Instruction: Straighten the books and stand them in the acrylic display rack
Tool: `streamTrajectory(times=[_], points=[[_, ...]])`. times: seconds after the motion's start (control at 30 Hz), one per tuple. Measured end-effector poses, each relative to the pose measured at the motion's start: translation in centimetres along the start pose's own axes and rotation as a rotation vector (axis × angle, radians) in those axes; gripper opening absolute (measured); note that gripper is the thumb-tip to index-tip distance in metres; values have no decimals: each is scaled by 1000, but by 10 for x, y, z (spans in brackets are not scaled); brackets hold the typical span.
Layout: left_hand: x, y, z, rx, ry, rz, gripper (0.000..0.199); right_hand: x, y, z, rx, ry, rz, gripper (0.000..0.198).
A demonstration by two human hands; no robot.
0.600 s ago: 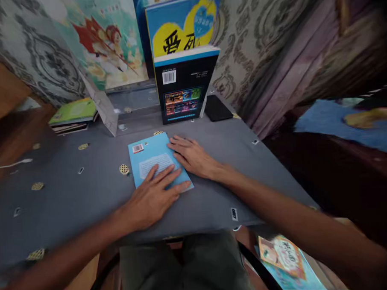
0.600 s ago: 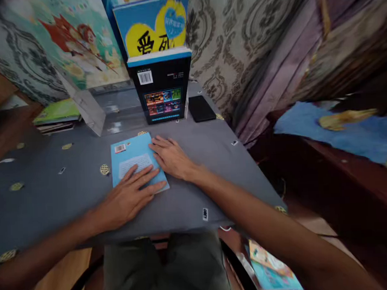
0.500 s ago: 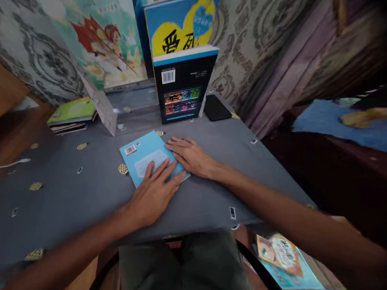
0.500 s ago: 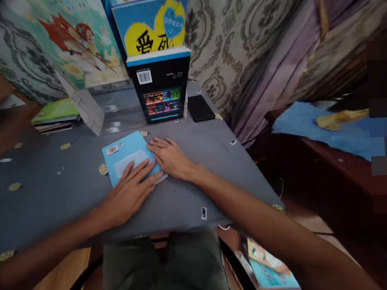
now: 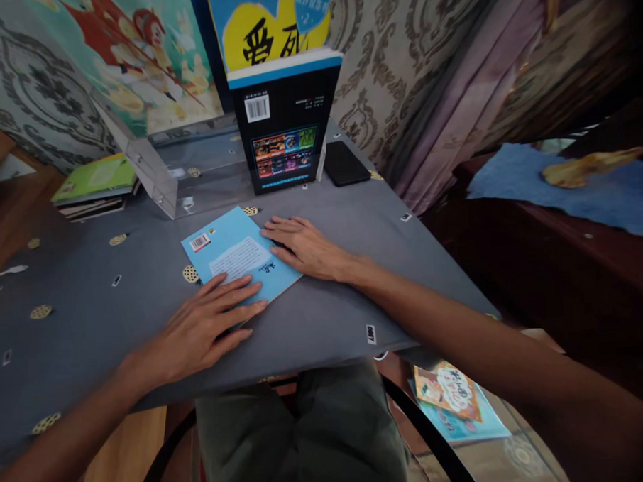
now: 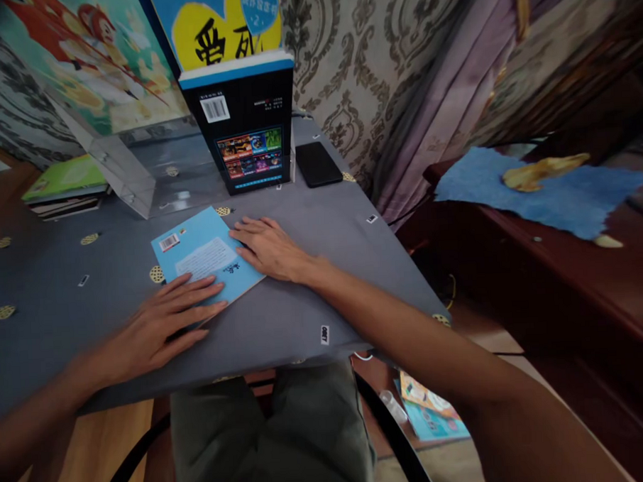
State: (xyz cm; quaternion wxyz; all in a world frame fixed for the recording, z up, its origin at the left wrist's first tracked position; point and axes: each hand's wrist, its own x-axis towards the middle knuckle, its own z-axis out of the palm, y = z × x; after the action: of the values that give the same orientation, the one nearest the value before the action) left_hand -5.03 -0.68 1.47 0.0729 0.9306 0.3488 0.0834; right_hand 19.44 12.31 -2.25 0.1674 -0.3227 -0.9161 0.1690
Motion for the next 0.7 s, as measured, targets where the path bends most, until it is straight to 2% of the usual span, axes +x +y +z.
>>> streamTrajectory(times=[0.13, 0.27, 0.43, 0.57, 0.7], points=[[-22, -16, -18, 55, -76, 58, 53, 0, 2, 2, 4, 18, -8, 45], [-33, -34, -31, 246, -125, 54, 62, 0, 1, 3, 12, 25, -25, 45], [-17, -38, -43, 424, -193, 139, 60, 0, 0, 1, 19, 15, -55, 44], [0, -39, -45, 509, -170, 302, 49, 0, 0, -1, 36, 10, -62, 43], [-1, -44, -40, 590, -141, 382, 48, 0, 0, -1, 34, 16, -64, 43]])
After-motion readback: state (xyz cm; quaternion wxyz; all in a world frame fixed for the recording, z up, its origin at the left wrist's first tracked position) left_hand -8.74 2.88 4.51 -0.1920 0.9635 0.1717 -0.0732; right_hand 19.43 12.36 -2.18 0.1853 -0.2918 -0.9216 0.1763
